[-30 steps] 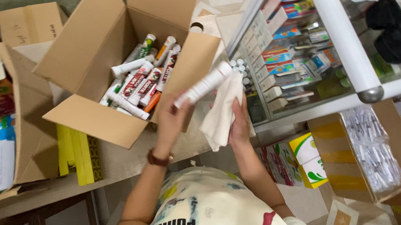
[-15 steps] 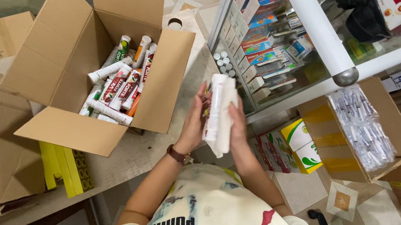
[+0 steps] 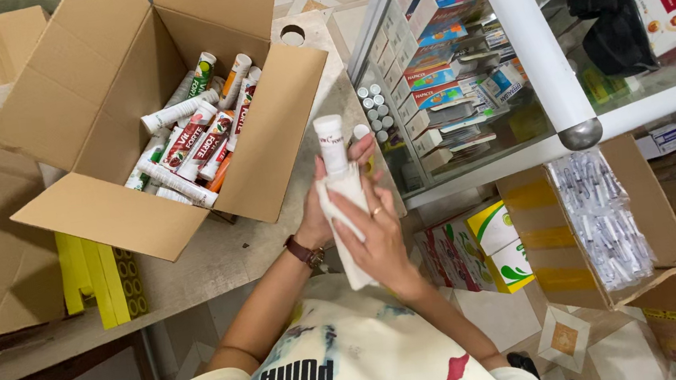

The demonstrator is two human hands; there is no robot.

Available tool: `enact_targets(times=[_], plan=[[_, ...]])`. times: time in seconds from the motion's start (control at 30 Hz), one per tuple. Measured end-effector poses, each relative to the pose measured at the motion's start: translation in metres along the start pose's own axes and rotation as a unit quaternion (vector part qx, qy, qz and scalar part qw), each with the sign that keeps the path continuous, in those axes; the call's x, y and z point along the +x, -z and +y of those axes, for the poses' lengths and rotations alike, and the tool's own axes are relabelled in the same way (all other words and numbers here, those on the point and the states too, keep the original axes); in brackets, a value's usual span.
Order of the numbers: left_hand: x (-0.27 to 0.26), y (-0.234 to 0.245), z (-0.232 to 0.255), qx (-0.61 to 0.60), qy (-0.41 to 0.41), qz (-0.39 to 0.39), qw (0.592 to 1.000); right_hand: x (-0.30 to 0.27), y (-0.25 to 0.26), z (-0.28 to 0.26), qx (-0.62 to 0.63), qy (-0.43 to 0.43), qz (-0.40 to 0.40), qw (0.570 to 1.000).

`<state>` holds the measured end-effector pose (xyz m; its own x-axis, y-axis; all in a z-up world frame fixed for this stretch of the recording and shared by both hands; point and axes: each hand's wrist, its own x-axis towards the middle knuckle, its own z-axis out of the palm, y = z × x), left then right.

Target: The person repeatedly picks up small white tubes from a cardboard box, wipes each tube with a white cloth, and places them into a yellow plastic tray. The person fills the tray and then places it onto a glass shelf.

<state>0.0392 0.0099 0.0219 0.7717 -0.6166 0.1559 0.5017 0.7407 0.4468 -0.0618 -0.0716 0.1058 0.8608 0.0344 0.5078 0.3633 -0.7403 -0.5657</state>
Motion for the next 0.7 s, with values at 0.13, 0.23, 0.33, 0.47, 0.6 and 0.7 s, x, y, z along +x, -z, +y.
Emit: enact_targets(times=[0.13,0.23,0.33,0.47,0.6,0.7], plan=[[0.006,0.022,0.001,0.017,-0.037,-0.006,0.999,-0.028,0.0,0.002,0.012,-0.006,-0.044,0.999],[0.011,0.038,-0.007,-0.094,-0.062,-0.066,0.991,-0.047,-0.003,0.029,0.063,-0.031,-0.08,0.994],[0.016,0.035,-0.002,-0.062,-0.044,0.042,0.996,-0.068,0.001,0.068,0.227,-0.135,-0.127,0.956],[0.013,0.026,0.003,-0.014,-0.034,0.064,0.997,-0.089,0.014,0.112,0.448,-0.343,-0.087,0.821],[0.008,0.024,0.001,0.034,-0.019,0.056,0.998,-0.073,0.031,0.105,0.568,-0.352,0.049,0.742],[0.001,0.014,-0.002,0.121,-0.003,0.042,0.992,-0.048,0.031,0.087,0.541,-0.375,0.115,0.744]])
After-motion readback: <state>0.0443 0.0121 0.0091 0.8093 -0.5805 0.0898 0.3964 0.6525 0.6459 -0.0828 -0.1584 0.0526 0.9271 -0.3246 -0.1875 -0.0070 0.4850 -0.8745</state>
